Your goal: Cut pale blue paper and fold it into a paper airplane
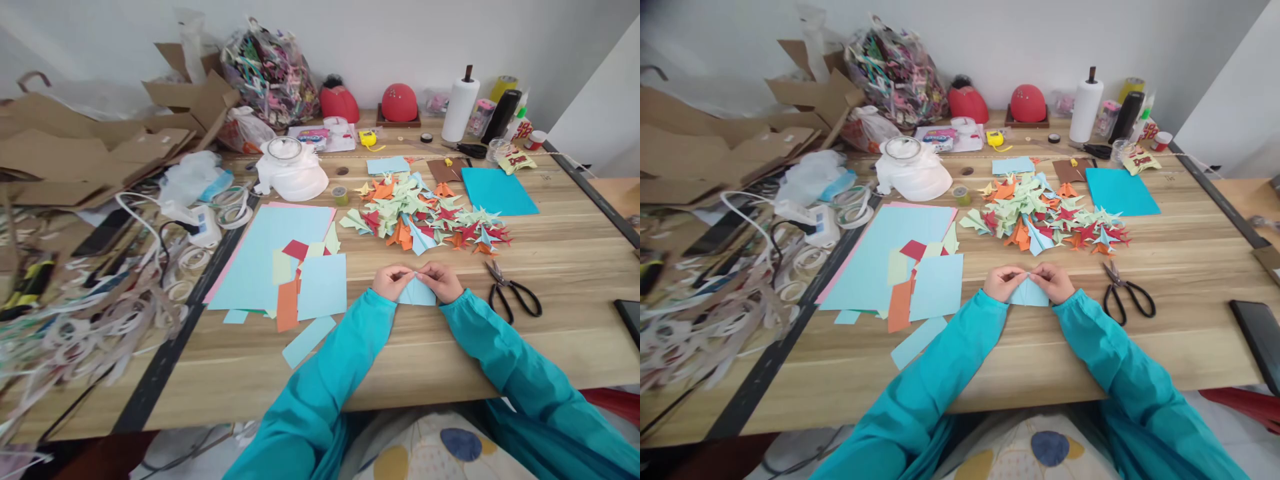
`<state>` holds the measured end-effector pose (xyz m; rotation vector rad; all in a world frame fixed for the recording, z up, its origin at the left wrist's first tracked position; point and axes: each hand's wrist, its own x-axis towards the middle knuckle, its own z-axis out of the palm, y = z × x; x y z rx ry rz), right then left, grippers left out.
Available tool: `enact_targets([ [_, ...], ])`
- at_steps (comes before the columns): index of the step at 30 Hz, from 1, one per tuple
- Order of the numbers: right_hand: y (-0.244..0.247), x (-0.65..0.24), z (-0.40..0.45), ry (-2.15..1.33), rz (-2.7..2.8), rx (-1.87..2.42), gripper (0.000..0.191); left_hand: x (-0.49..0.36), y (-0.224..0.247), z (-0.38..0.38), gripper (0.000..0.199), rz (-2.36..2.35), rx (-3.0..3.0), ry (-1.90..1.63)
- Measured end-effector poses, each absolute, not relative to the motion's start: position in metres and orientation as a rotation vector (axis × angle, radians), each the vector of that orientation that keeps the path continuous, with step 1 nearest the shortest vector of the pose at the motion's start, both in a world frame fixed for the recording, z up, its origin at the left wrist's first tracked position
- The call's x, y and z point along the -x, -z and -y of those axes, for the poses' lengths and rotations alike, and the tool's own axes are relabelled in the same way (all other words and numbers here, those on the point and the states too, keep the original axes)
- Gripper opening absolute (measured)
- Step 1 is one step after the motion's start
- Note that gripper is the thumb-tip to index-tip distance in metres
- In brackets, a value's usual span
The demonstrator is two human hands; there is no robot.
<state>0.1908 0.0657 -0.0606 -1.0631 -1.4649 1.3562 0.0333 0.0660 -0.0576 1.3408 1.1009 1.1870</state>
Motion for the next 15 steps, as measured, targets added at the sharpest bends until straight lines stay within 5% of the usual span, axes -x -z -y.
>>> enact_targets([
  [15, 0.0596, -0.1908, -0.0677, -1.198, 1.355, 1.214, 0.028, -0.0267, 0.0591, -0.0708, 0.019, -1.167, -1.200, -1.122],
])
